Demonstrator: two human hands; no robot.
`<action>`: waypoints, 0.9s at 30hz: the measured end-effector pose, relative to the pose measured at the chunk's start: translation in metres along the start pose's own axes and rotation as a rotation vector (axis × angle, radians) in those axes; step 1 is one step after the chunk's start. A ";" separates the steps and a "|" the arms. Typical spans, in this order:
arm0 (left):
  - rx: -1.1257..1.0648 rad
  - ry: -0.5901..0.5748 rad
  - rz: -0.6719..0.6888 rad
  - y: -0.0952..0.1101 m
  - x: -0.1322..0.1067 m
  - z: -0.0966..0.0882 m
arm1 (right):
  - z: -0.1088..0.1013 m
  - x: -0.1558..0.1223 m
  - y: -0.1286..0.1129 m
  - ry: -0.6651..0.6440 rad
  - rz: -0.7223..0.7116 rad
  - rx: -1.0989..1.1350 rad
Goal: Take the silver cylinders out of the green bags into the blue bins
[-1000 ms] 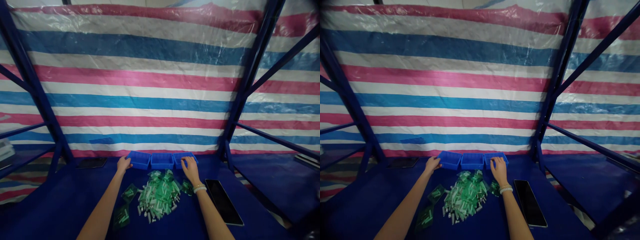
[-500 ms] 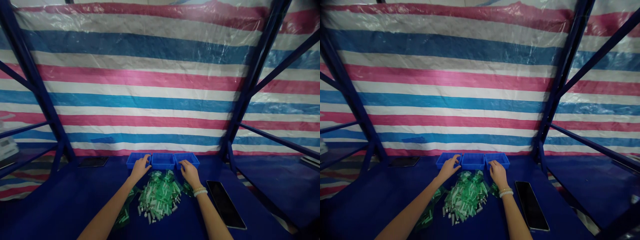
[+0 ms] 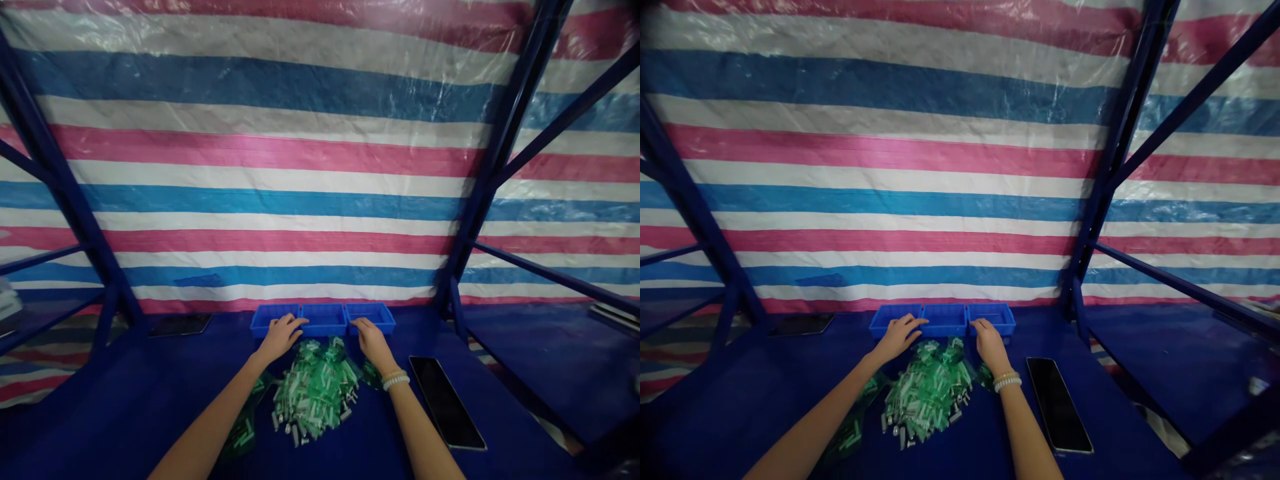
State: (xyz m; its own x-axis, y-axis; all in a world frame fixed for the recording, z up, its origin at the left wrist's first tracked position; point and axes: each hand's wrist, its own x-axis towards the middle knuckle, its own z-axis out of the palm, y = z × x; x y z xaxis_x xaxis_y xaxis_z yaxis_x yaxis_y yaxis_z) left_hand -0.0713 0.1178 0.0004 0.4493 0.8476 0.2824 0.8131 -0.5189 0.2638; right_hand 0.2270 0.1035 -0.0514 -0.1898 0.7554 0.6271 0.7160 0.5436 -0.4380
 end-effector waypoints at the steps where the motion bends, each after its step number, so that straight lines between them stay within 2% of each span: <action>1: 0.015 -0.008 0.002 0.001 -0.001 0.000 | 0.000 0.000 0.000 0.000 0.000 0.009; 8: 0.081 -0.036 -0.003 0.002 0.000 -0.003 | -0.001 0.001 0.003 -0.021 -0.014 0.062; 10: 0.094 -0.028 0.001 0.007 -0.001 -0.010 | -0.004 0.003 -0.001 -0.021 -0.017 0.073; 13: 0.104 0.060 0.027 0.019 -0.014 -0.029 | -0.017 0.004 -0.020 0.010 -0.006 0.110; 15: 0.066 0.095 0.057 0.027 -0.035 -0.047 | -0.031 -0.001 -0.039 -0.007 -0.003 0.178; 18: -0.045 -0.044 0.063 0.027 -0.085 -0.070 | -0.053 -0.019 -0.066 -0.243 -0.031 0.168; 20: -0.054 -0.167 0.044 0.018 -0.121 -0.076 | -0.064 -0.035 -0.077 -0.399 -0.011 0.111; 22: -0.019 -0.255 0.030 0.003 -0.151 -0.072 | -0.071 -0.049 -0.079 -0.512 0.024 0.049; 24: 0.025 -0.290 0.034 -0.012 -0.169 -0.063 | -0.072 -0.061 -0.077 -0.592 0.063 0.001; 27: 0.078 -0.275 0.075 -0.022 -0.174 -0.046 | -0.068 -0.073 -0.071 -0.653 0.121 -0.050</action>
State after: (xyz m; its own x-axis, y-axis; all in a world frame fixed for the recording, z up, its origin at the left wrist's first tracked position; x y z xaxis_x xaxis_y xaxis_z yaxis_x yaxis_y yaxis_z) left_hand -0.1843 -0.0231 -0.0120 0.5836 0.8113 0.0350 0.7953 -0.5798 0.1770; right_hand 0.2353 -0.0150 -0.0220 -0.4629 0.8850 0.0497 0.7850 0.4354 -0.4408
